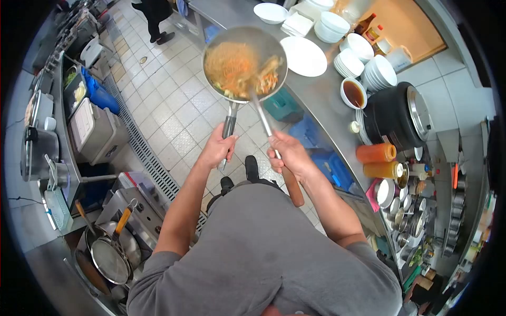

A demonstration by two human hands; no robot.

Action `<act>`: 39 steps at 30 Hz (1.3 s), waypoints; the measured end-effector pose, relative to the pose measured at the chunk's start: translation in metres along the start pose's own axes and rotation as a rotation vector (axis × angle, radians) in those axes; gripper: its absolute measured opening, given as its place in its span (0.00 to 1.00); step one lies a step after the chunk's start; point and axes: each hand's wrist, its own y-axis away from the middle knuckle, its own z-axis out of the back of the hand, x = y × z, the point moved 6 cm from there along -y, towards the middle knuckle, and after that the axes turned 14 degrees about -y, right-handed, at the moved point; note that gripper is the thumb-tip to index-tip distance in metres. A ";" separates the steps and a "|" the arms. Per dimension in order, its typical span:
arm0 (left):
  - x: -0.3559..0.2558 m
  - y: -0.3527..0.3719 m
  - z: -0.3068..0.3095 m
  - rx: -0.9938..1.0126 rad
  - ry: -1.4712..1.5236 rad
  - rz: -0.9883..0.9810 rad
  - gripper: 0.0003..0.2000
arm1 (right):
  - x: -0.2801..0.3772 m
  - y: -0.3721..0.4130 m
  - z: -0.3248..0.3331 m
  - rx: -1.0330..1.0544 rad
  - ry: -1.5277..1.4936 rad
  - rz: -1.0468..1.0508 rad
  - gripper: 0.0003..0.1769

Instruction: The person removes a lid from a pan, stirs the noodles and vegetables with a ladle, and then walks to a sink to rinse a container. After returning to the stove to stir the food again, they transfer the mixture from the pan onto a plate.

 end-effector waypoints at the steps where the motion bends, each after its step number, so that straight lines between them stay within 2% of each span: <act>1: 0.012 -0.004 0.001 -0.013 -0.002 0.008 0.09 | -0.015 -0.007 -0.003 0.111 -0.326 -0.216 0.14; 5: 0.084 -0.001 -0.001 -0.013 -0.052 0.176 0.08 | -0.054 -0.044 0.028 0.194 -0.611 -0.495 0.17; 9: 0.107 0.011 -0.005 -0.037 -0.021 0.331 0.09 | -0.068 -0.061 0.052 0.259 -0.687 -0.640 0.17; 10: 0.111 0.010 -0.003 -0.023 -0.056 0.319 0.09 | -0.079 -0.069 0.061 0.291 -0.677 -0.662 0.17; 13: 0.106 0.009 0.007 -0.033 0.048 0.318 0.09 | -0.081 -0.075 0.065 0.337 -0.703 -0.645 0.17; 15: 0.094 -0.007 0.021 -0.025 0.003 0.333 0.09 | -0.065 -0.083 0.058 0.323 -0.738 -0.629 0.18; 21: 0.082 -0.055 0.059 0.095 0.071 0.269 0.10 | 0.003 -0.074 0.033 0.186 -0.562 -0.421 0.18; 25: 0.066 -0.091 0.086 0.152 0.119 0.262 0.10 | 0.046 -0.063 0.001 0.132 -0.555 -0.297 0.18; 29: 0.030 -0.110 0.102 0.171 0.040 0.248 0.10 | 0.051 -0.072 -0.012 0.068 -0.656 -0.236 0.18; 31: 0.010 -0.115 0.102 0.235 0.031 0.225 0.09 | 0.047 -0.077 -0.016 0.094 -0.787 -0.248 0.18; 35: -0.033 -0.129 0.092 0.241 0.057 0.207 0.07 | 0.061 -0.076 -0.014 0.132 -0.925 -0.215 0.19; 39: -0.076 -0.151 0.067 0.219 0.053 0.164 0.06 | 0.116 -0.056 -0.003 0.088 -0.913 -0.160 0.20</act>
